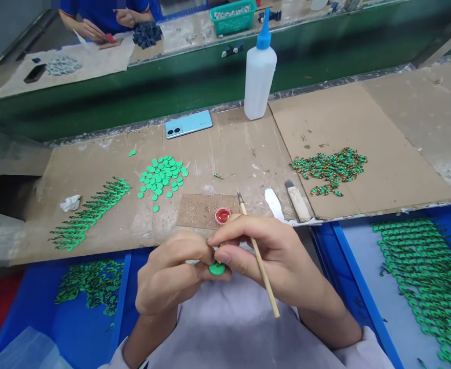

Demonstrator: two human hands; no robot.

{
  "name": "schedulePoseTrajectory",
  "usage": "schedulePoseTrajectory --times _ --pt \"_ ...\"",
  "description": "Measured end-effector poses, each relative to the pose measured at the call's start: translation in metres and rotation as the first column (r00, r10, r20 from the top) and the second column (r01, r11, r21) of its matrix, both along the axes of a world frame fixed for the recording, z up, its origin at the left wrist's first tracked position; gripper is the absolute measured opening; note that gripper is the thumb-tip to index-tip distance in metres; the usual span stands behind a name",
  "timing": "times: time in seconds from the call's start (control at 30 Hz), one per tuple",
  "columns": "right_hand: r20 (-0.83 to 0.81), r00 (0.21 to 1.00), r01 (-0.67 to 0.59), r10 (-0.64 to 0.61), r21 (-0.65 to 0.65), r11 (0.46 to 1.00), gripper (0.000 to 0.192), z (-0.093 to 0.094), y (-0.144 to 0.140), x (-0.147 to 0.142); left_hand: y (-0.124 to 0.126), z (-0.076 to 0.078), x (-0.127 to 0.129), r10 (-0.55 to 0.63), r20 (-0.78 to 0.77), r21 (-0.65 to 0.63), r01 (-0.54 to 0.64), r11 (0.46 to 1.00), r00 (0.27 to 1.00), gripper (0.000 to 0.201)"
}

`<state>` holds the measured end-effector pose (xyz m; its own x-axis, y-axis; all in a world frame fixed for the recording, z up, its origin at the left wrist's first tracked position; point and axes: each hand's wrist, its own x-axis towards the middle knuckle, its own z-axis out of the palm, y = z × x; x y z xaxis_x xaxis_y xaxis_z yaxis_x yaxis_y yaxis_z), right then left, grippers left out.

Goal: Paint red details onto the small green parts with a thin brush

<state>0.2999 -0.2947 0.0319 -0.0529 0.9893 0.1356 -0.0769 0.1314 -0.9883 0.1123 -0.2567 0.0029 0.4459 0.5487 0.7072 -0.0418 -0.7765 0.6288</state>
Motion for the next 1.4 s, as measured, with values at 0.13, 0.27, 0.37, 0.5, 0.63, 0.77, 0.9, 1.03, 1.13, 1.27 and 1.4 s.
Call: schedulePoseTrajectory --times 0.13,0.27,0.37,0.5,0.63,0.77,0.9,1.03,1.13,1.27,1.4 --pt "-0.022 0.999 0.041 -0.042 -0.037 0.998 0.009 -0.009 0.0 0.001 -0.001 -0.006 0.004 0.032 0.016 -0.007 -0.032 0.999 0.999 0.011" --pt "-0.038 0.998 0.051 -0.053 -0.064 0.997 0.013 -0.014 0.001 0.002 0.004 -0.006 0.008 0.023 0.008 -0.028 -0.023 0.999 1.0 0.006" --pt "-0.073 0.996 0.04 -0.046 -0.076 0.996 0.012 -0.016 0.001 0.003 0.009 -0.007 0.011 -0.006 0.035 -0.048 0.008 0.999 0.999 0.008" --pt "-0.11 0.994 0.01 -0.018 -0.069 0.998 0.011 -0.02 0.004 0.003 0.012 -0.009 0.012 -0.026 0.051 -0.064 0.029 0.998 0.998 0.007" --pt "-0.127 0.992 -0.013 0.008 -0.042 0.999 0.008 -0.024 0.007 0.003 0.013 -0.01 0.012 -0.023 0.015 -0.09 0.024 0.996 1.0 0.015" --pt "-0.164 0.987 -0.002 -0.004 -0.037 0.999 0.01 -0.024 0.007 0.001 0.013 -0.01 0.014 -0.047 0.049 -0.086 0.051 0.995 0.998 0.022" --pt "-0.232 0.973 -0.006 -0.006 -0.05 0.999 0.012 -0.027 0.006 -0.002 0.012 -0.013 0.016 -0.073 0.061 -0.132 0.081 0.988 0.995 0.027" --pt "-0.287 0.958 -0.019 0.0 -0.062 0.998 0.012 -0.029 0.005 -0.005 0.01 -0.018 0.019 -0.061 0.147 -0.164 0.085 0.983 0.987 0.036" --pt "-0.31 0.951 -0.018 -0.002 -0.061 0.998 0.012 -0.029 0.004 -0.006 0.009 -0.018 0.022 -0.062 0.181 -0.162 0.092 0.982 0.982 0.042" --pt "-0.308 0.951 -0.032 0.017 -0.043 0.999 0.01 -0.028 0.005 -0.005 0.01 -0.015 0.028 -0.037 0.209 -0.152 0.07 0.986 0.977 0.044" --pt "-0.27 0.962 -0.041 0.03 -0.038 0.998 0.011 -0.029 0.006 -0.002 0.012 -0.014 0.032 0.005 0.268 -0.167 0.042 0.985 0.963 0.037"
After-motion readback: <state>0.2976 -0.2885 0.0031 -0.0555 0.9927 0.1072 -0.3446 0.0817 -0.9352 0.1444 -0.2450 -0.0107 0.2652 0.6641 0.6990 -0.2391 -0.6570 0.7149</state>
